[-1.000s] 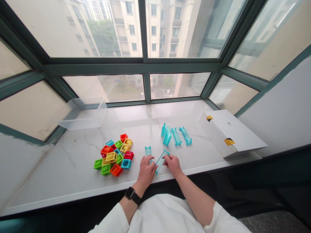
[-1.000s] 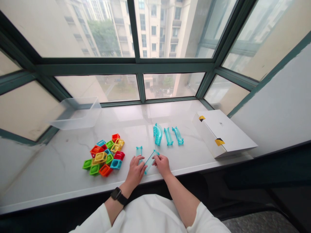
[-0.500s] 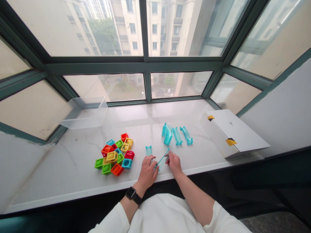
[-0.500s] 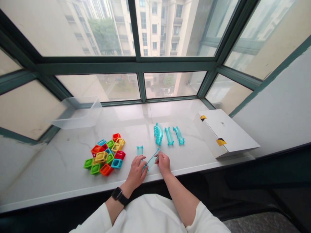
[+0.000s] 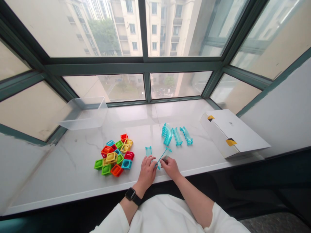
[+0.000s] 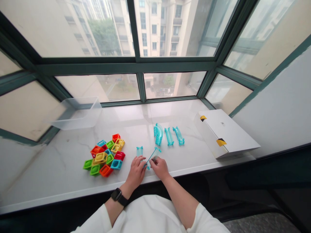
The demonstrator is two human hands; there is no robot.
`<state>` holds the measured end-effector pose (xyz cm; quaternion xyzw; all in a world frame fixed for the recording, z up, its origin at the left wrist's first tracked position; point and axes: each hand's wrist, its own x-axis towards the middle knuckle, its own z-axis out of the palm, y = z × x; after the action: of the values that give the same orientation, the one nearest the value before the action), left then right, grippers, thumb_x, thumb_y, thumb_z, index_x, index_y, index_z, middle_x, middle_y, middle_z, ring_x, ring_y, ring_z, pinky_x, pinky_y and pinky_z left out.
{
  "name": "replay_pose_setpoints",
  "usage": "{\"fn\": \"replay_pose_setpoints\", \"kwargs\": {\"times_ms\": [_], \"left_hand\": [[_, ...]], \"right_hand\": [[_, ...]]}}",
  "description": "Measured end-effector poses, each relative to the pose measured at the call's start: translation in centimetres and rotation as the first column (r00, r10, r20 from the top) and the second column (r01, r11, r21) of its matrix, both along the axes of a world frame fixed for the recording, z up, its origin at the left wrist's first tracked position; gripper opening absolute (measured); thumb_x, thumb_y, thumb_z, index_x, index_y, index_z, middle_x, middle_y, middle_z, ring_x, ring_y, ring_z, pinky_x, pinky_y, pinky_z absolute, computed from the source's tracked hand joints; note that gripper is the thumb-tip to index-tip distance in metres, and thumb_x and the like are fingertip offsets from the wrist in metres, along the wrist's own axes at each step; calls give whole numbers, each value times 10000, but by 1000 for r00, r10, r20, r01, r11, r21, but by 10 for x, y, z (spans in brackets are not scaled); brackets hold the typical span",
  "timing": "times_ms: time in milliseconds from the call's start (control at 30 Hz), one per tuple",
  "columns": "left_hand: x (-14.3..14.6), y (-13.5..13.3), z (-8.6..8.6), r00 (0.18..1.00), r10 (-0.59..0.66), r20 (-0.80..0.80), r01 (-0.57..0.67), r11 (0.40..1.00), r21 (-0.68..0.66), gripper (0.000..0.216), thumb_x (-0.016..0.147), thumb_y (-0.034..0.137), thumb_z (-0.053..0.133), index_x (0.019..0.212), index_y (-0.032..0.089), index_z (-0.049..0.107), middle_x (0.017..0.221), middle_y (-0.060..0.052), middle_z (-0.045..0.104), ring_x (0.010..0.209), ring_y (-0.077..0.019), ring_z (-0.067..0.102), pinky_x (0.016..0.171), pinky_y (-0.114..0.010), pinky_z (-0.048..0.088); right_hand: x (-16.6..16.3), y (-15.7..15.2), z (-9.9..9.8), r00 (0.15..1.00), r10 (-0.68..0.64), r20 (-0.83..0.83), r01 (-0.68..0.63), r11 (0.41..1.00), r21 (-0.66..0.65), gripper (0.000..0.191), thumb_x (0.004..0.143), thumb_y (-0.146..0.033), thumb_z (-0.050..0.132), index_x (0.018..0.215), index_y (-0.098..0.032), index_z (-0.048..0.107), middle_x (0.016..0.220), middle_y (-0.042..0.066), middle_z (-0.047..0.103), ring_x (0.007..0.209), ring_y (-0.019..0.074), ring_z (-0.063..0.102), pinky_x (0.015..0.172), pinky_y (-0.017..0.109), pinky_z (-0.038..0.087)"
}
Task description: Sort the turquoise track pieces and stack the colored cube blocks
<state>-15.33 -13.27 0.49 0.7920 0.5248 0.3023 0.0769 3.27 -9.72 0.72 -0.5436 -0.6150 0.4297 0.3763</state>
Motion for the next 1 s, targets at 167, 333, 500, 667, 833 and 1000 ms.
{"fn": "replay_pose_setpoints", "kwargs": {"times_ms": [167,333,500,667,833,1000], "left_hand": [[2,-2,4,998,-54,-21,54,999,-7,238,1022,157,483,1165,252,648,1366,-94,641,1411,-276,514,1251,-600,365],[2,-4,7,997,-70,-18,71,997,14,242,1013,163,520,1176,248,677,1383,-90,652,1419,-284,513,1256,-608,344],[1,-2,6,998,-59,-32,60,997,41,192,995,177,576,1110,253,710,1330,-79,688,1373,-280,560,1240,-588,372],[-1,1,3,999,-45,-17,45,998,51,141,998,206,596,1063,246,715,1269,-78,714,1332,-279,596,1216,-581,399],[-5,1,0,999,19,34,-21,997,72,144,1016,231,582,1069,228,715,1221,-92,715,1275,-275,625,1190,-568,430],[-8,2,-5,995,87,56,-92,991,96,199,1033,236,540,1142,222,706,1226,-106,702,1255,-288,630,1163,-576,457]], "right_hand": [[0,3,-8,976,-99,-194,81,992,-97,470,986,-583,537,755,-213,712,570,13,689,566,185,661,648,283,531],[-2,4,-11,953,-156,-258,127,984,-126,582,999,-648,495,695,-200,710,525,19,661,512,175,630,601,276,517],[1,3,-9,979,-116,-169,110,993,-47,571,1024,-608,479,707,-207,734,549,15,672,545,176,655,663,287,531],[2,1,-6,1000,4,-16,-3,996,84,252,947,-452,646,926,-221,745,647,-25,660,607,155,621,646,265,516],[-4,-5,-8,998,51,-45,-38,966,254,663,889,-360,731,1486,-240,469,1033,31,721,658,133,632,611,262,561],[-4,-10,2,969,183,164,-238,863,446,399,1011,-303,606,1410,-310,622,1219,85,693,953,196,701,843,348,629]]}}
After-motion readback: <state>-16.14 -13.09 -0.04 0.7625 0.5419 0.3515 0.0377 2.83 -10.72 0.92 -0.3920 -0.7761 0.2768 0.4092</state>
